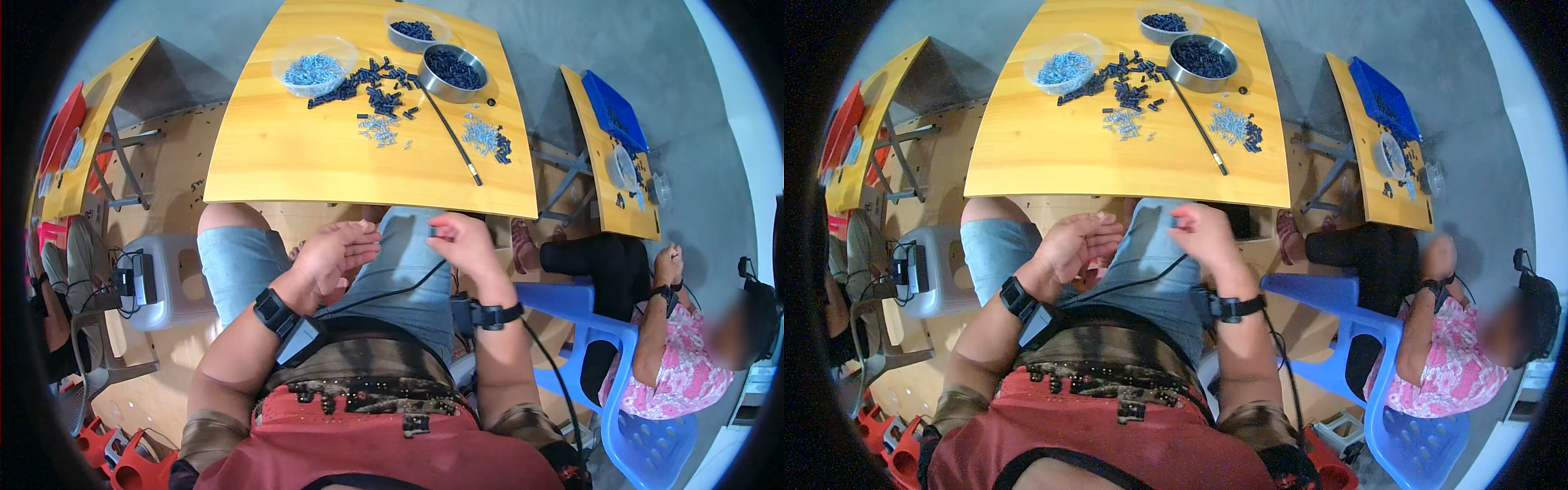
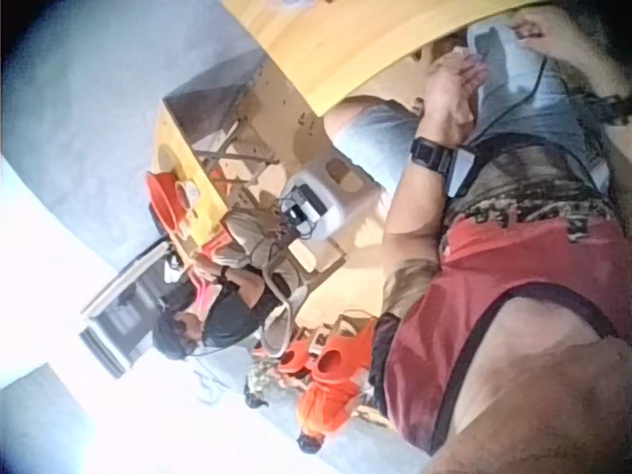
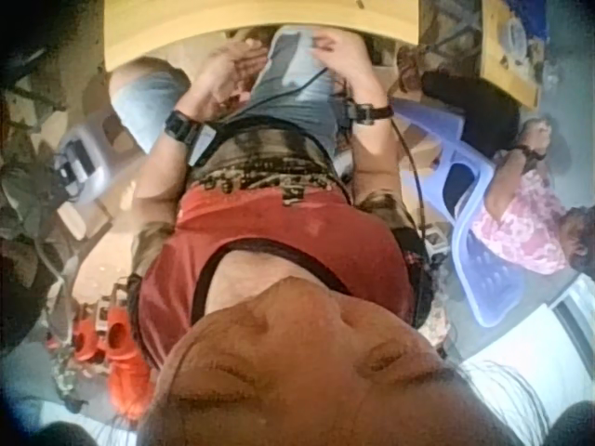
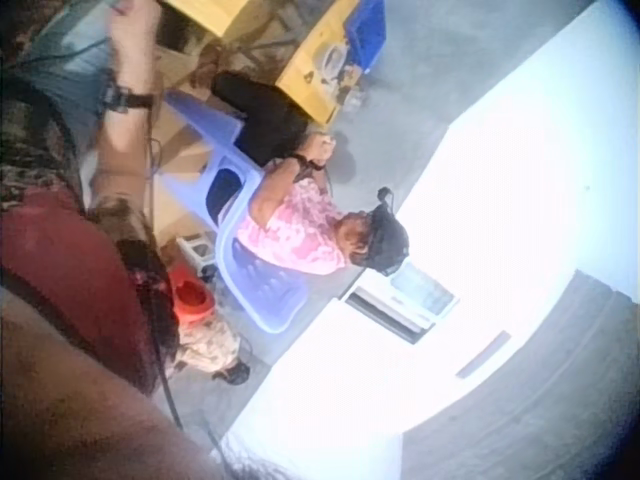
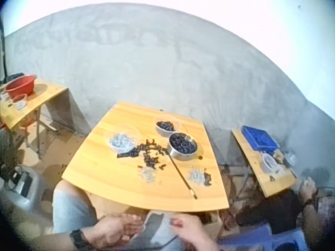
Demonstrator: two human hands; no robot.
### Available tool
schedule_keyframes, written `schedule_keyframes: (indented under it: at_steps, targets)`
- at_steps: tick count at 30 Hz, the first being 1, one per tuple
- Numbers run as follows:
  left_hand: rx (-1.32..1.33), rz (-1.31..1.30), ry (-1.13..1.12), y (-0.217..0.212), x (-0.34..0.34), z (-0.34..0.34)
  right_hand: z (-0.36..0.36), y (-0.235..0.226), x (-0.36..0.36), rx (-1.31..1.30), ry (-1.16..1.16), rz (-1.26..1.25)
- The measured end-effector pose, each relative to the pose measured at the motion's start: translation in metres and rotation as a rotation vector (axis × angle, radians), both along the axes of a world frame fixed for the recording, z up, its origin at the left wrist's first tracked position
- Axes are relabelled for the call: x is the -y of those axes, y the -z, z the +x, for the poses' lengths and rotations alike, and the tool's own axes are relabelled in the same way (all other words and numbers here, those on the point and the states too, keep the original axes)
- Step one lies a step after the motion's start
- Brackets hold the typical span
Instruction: Assembling small black and blue plastic components at a workshop table.
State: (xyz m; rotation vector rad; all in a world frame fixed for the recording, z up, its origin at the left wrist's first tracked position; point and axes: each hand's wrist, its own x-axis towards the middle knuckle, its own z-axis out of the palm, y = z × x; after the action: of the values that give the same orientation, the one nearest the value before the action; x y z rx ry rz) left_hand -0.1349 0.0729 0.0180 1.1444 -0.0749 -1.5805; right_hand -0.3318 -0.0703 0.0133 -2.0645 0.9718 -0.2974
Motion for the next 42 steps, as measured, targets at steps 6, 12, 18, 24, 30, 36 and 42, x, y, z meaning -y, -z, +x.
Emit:
schedule_keyframes:
  at_steps: [6,12,18,24,30,36,42]
  targets:
    - [-0.002,0.0,-0.024,0.003,0.004,-0.002,-0.093,0.055,0.054,-0.19,0.476,-0.149]
    - [-0.003,0.031,-0.019,0.006,0.011,-0.002,-0.101,0.09,0.104,0.227,0.753,0.105]
    - [-0.013,0.02,-0.053,-0.003,0.015,0.006,-0.104,0.113,0.106,0.299,0.919,0.438]
    - [-0.016,-0.065,-0.053,-0.004,0.018,0.018,-0.103,0.07,0.073,-0.134,0.318,0.643]
    - [-0.067,-0.098,-0.05,-0.009,0.017,0.018,-0.04,-0.02,0.035,-0.103,-0.168,0.408]
    - [-0.053,-0.132,-0.1,-0.007,0.01,0.034,0.064,-0.064,0.03,0.05,-0.172,0.106]
    - [-0.045,-0.168,-0.172,-0.013,0.01,0.057,0.127,-0.032,0.076,0.216,0.016,-0.246]
